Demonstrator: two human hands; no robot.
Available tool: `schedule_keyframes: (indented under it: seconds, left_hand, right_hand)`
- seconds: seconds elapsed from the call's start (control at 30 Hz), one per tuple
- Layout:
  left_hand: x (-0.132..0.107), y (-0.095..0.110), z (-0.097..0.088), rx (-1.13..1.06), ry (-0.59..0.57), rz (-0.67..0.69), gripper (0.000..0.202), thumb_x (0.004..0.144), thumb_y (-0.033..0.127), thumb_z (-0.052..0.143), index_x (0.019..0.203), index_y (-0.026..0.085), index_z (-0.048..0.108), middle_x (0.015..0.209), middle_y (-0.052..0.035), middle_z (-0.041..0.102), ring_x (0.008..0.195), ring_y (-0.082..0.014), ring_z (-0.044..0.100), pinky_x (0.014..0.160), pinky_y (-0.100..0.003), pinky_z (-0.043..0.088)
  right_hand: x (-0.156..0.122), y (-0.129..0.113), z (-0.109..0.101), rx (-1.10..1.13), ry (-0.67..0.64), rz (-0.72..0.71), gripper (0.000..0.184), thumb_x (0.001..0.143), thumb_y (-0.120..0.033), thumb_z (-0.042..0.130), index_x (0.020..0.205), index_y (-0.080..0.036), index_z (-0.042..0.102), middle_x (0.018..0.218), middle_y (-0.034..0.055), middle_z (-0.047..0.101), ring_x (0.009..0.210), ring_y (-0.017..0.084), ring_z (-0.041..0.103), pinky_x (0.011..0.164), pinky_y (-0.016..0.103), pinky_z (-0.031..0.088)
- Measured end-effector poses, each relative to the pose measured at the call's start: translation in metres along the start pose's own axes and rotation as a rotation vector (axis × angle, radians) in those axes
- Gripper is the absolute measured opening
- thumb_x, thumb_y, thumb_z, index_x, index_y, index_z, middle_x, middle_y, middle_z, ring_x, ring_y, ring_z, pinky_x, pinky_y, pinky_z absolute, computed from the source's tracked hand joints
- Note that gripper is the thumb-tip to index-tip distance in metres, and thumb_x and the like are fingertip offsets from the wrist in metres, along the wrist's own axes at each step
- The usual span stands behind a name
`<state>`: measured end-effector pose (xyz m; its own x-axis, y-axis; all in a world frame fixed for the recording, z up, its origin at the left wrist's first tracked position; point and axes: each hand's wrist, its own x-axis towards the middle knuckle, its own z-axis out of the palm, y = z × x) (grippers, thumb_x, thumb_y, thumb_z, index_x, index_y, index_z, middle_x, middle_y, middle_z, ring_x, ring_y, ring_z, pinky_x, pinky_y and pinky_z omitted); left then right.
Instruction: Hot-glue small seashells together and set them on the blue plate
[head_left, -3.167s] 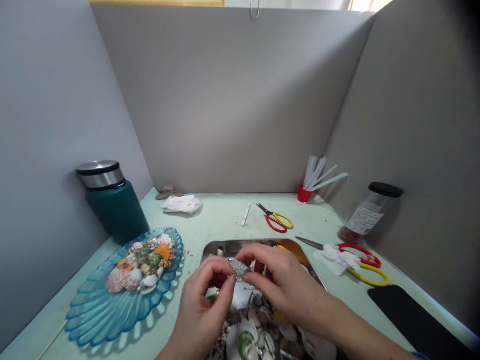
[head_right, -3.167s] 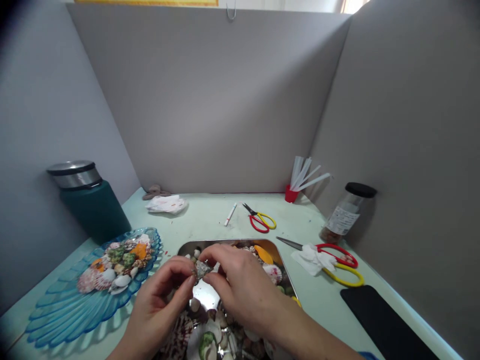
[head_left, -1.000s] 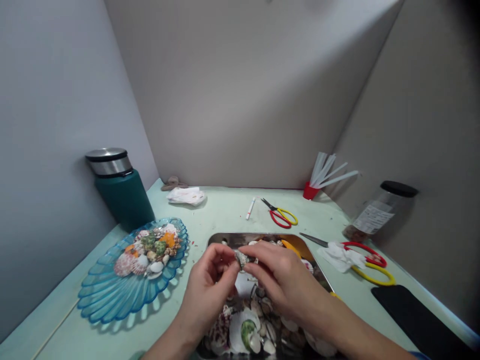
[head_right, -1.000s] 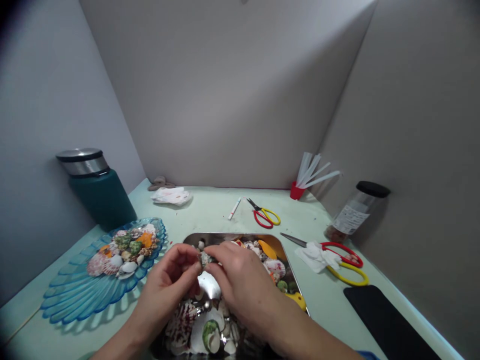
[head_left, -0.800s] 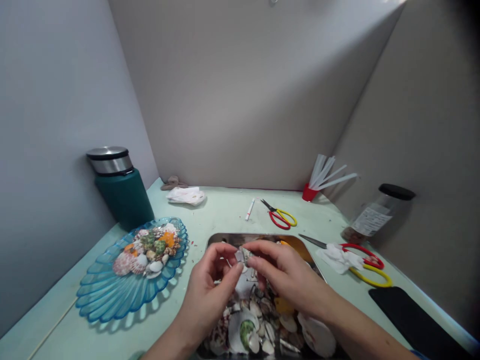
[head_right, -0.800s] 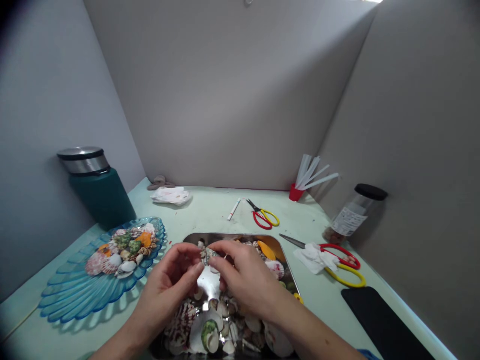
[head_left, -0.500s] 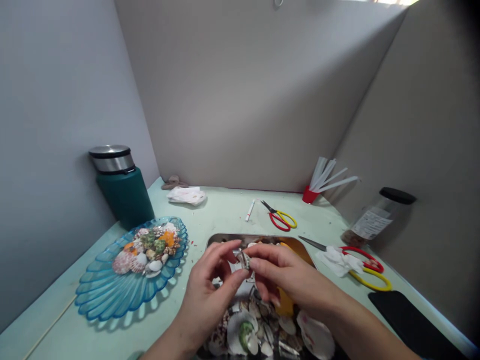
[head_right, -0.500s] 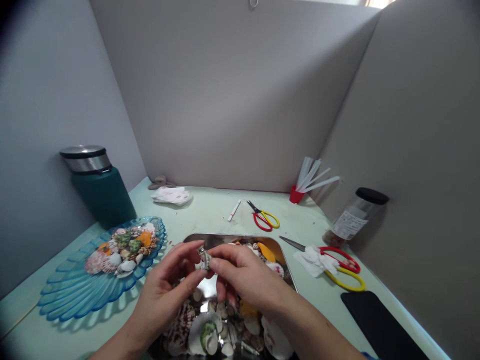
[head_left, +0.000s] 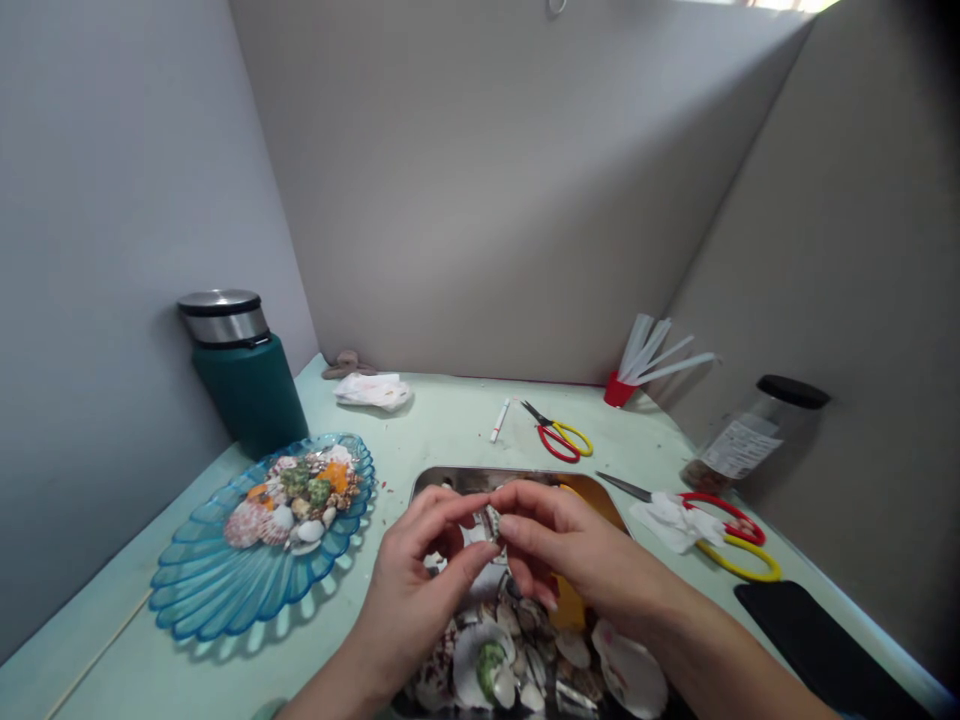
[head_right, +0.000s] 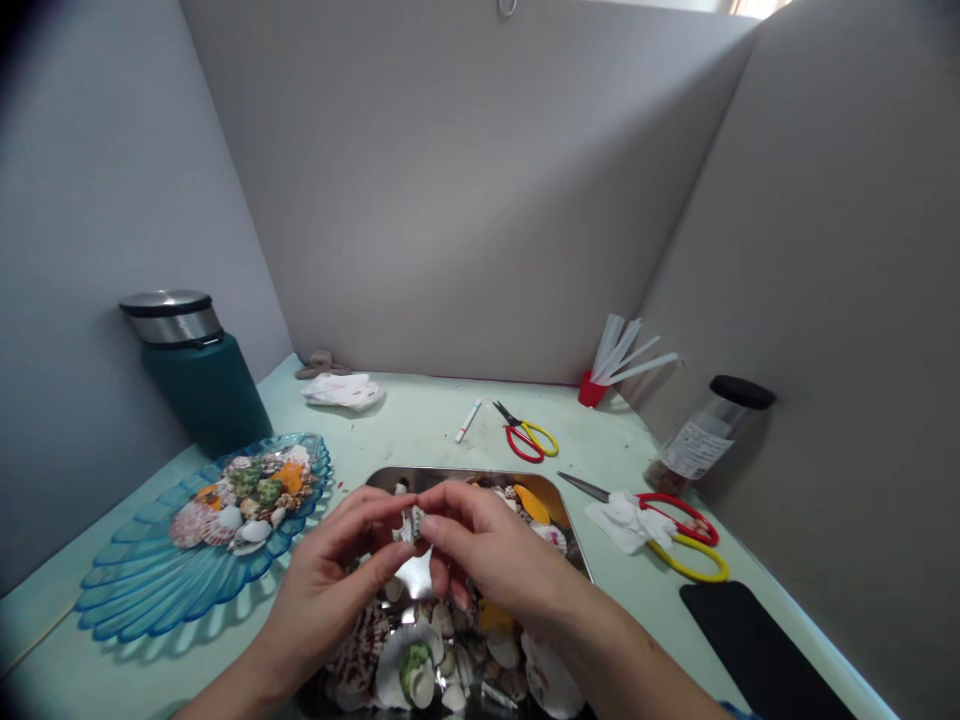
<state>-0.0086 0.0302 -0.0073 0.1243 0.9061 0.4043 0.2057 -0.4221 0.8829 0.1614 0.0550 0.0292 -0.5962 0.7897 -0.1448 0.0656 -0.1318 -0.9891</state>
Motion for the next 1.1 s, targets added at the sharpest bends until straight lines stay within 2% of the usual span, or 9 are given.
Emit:
schedule_keyframes:
  seconds: [0.27,0.53,0.7,0.93,1.1]
  left_hand:
    - [-0.001,-0.002,0.0,-0.07,-0.002,-0.056,0.03,0.08,0.023,0.062,0.109,0.029,0.065,0.09,-0.0016,0.053,0.067,-0.0107,0.051,0.059,-0.022,0.043]
    - [0.001,-0.001,-0.001,-0.112,-0.043,-0.083,0.031,0.082,0.023,0.06,0.111,0.033,0.064,0.09,-0.0012,0.052,0.072,-0.0116,0.051,0.06,-0.021,0.041]
    - [0.0,-0.001,-0.003,-0.136,-0.082,-0.091,0.033,0.083,0.025,0.058,0.115,0.033,0.062,0.096,-0.0034,0.053,0.082,-0.0153,0.052,0.066,-0.024,0.042]
    - [-0.001,-0.002,-0.004,-0.066,-0.069,0.0,0.034,0.085,0.025,0.055,0.118,0.035,0.06,0.09,-0.002,0.049,0.078,-0.0141,0.051,0.064,-0.023,0.042]
    - [0.0,-0.003,-0.005,-0.063,-0.088,0.002,0.036,0.088,0.024,0.051,0.12,0.038,0.057,0.092,-0.001,0.048,0.079,-0.0133,0.051,0.067,-0.022,0.043]
  right_hand:
    - [-0.001,-0.002,0.004,-0.076,0.016,-0.027,0.009,0.089,-0.026,0.046,0.091,-0.019,0.051,0.052,-0.0062,0.05,0.039,0.005,0.039,0.039,0.016,0.031]
    - [-0.006,-0.011,0.005,-0.379,0.096,-0.111,0.012,0.089,-0.017,0.046,0.09,-0.018,0.058,0.055,-0.0051,0.049,0.05,0.008,0.045,0.046,0.017,0.034]
    - [-0.006,-0.008,0.003,-0.311,0.071,-0.103,0.01,0.087,-0.016,0.047,0.089,-0.017,0.057,0.057,-0.0057,0.048,0.049,0.007,0.045,0.046,0.017,0.034]
    - [-0.003,-0.006,0.003,-0.092,0.014,-0.092,0.01,0.087,-0.023,0.051,0.082,-0.016,0.056,0.054,-0.0072,0.05,0.04,0.004,0.041,0.04,0.015,0.032]
    - [0.001,-0.002,0.005,-0.009,0.014,-0.088,0.01,0.086,-0.026,0.052,0.087,-0.016,0.056,0.067,-0.0042,0.058,0.041,0.002,0.045,0.038,0.014,0.033]
